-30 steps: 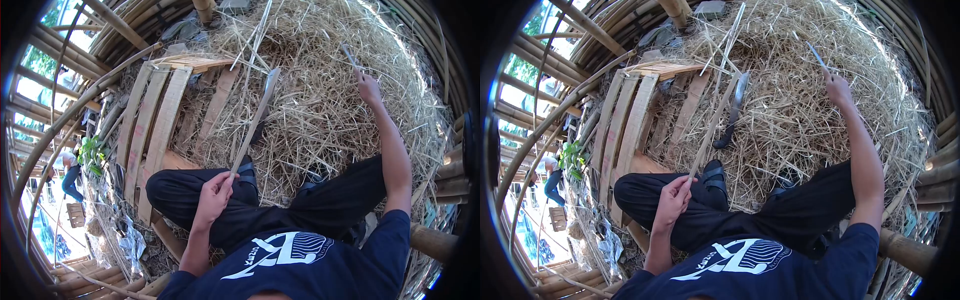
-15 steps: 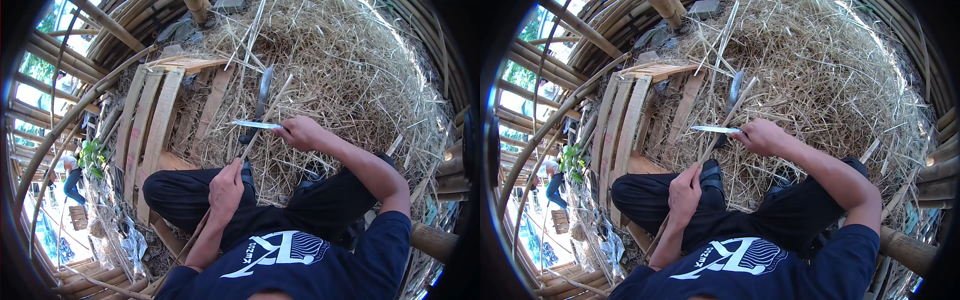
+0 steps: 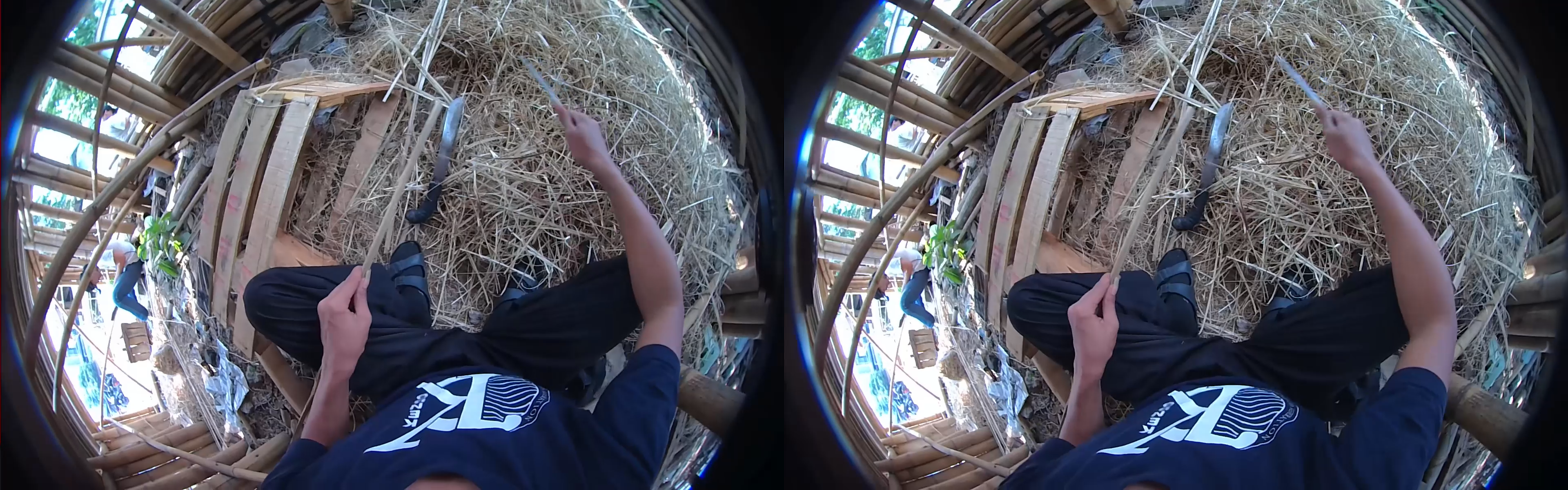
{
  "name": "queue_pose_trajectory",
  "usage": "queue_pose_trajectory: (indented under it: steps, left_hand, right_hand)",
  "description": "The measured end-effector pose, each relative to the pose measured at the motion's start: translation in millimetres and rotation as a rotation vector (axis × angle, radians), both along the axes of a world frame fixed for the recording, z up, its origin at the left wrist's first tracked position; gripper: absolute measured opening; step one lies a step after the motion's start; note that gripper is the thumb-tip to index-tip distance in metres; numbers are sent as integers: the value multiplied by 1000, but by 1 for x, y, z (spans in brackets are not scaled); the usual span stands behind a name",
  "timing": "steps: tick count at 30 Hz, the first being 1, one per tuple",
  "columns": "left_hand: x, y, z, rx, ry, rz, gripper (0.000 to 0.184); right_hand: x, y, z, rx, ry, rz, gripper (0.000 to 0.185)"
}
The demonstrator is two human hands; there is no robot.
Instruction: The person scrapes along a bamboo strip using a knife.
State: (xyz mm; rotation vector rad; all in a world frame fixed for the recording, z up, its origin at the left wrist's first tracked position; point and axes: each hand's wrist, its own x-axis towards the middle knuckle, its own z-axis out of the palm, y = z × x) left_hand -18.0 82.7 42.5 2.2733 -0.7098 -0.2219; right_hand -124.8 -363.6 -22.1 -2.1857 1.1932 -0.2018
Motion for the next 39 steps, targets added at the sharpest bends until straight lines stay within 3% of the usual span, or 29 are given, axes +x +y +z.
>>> queue_pose_trajectory:
  steps: [2,5,6,8,10,12,14,15,17,18,20,23,25,28,31,32,33,39]
  left_hand:
    - [-3,-8,-5,-8,-22,-45,21]
    - [-5,-17,-15,-63,-78,-107,21]
    - [-6,-21,-14,-65,-77,-111,21]
    - [-10,-30,-9,-9,-122,-129,19]
    - [-12,-35,-7,24,-130,-140,19]
    - [-13,-40,-7,55,-141,-157,20]
    - [-16,-41,-9,57,-109,-186,18]
    - [-18,-38,-6,62,-105,-191,18]
    - [-18,-31,0,184,-60,-204,20]
    - [-19,-23,-1,186,-73,-216,20]
    - [-28,4,-5,-23,-69,-176,21]
    - [-21,10,-7,29,4,-86,23]
    - [-18,6,-15,-39,74,-40,24]
    - [-15,-9,-15,-23,80,-70,24]
    - [-14,-23,-13,-60,95,-88,23]
    - [-14,-26,-11,-57,92,-90,23]
    - [-14,-29,-9,-64,83,-95,23]
    - [-21,-32,-19,-84,17,-164,23]
  right_hand:
    - [16,50,14,240,-135,128,43]
    - [28,106,32,201,16,546,41]
    - [29,124,34,258,2,581,45]
    - [27,140,31,150,30,676,48]
    - [28,144,7,2,-116,800,49]
    - [27,137,2,6,-126,792,48]
    - [23,125,-1,-105,-1,811,47]
    - [25,117,-2,-5,110,752,46]
    - [21,65,-23,72,230,368,47]
    - [9,23,-47,-8,189,215,52]
    - [-27,-48,-67,-171,351,-5,64]
    - [-37,-82,-63,-235,211,-102,66]
    - [-13,-35,-27,-71,-7,-121,64]
    - [16,50,5,258,-176,186,45]
    - [29,117,22,205,-24,582,38]
    - [28,137,35,64,31,706,41]
    - [26,143,17,31,-25,773,43]
    - [24,116,-12,-114,46,802,51]
